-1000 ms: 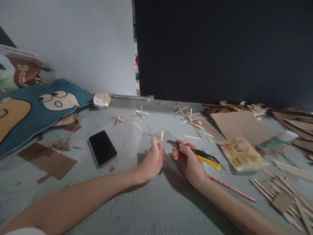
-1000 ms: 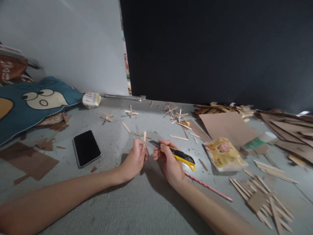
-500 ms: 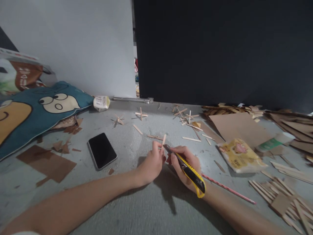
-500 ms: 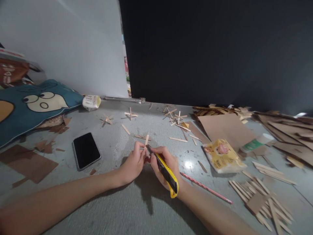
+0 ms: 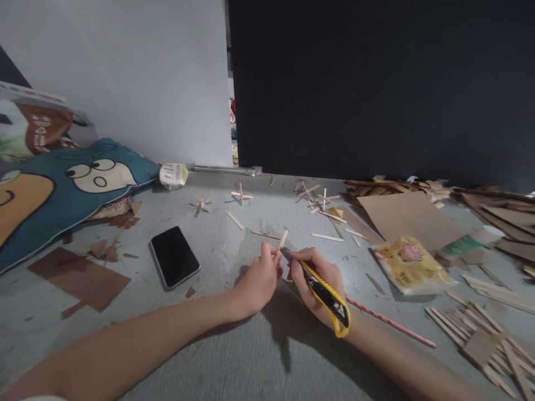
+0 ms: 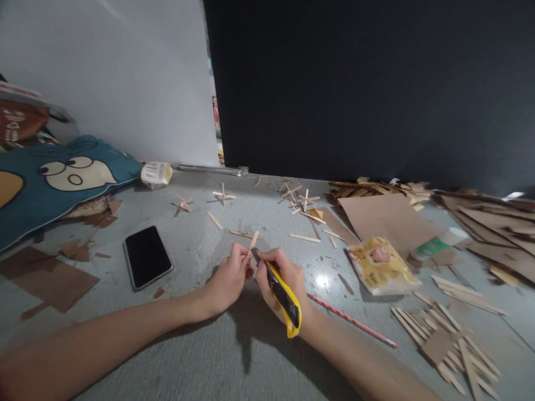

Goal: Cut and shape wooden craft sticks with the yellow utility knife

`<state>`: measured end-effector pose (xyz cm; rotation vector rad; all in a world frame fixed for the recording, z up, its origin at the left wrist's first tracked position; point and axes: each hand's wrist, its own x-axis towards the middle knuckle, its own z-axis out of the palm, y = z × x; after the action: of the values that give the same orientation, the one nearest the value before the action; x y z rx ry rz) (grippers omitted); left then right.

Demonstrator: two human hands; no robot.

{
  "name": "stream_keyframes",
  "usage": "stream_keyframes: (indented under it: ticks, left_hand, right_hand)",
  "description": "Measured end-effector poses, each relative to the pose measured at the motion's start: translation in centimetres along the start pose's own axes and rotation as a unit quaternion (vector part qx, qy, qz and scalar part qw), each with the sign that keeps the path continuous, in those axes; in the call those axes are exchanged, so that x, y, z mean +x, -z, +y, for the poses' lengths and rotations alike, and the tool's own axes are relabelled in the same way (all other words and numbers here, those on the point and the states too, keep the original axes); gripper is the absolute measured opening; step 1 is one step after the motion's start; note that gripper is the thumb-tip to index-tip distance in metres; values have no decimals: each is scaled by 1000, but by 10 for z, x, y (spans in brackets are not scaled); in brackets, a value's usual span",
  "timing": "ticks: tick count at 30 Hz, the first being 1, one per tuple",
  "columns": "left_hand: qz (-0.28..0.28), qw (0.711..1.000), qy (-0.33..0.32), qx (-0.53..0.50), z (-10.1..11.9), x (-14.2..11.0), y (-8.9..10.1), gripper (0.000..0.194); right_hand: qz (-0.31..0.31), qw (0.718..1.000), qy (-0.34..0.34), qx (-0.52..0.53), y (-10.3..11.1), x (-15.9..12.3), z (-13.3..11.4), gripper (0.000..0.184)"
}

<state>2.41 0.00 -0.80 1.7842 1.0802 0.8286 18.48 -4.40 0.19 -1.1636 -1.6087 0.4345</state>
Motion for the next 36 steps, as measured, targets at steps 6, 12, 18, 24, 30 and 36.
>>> stream_keyframes:
  ticks: [6,12,18,24,30,36]
  left_hand:
    - [-18,1000,-12,6,4,-1,1,10]
    - [-8,999,-25,-29,1,0,-2,6]
    - [-18,995,-19,-101,1,3,-1,8]
    - [6,996,9,-84,0,5,-1,12]
    - [1,995,14,-100,4,3,0,20]
    - [6,993,22,-114,4,3,-1,22]
  right_hand:
    - [22,992,-90,88,-7,-1,-6,18]
    - [39,983,-95,153,-9,0,-15,22]
    - [21,972,-113,207,-11,-1,-15,24]
    - [79,988,-57,123,-10,-1,4,22]
    - [24,999,-24,25,-5,-2,8,20]
    - [9,1000,0,2,-3,-2,3,15]
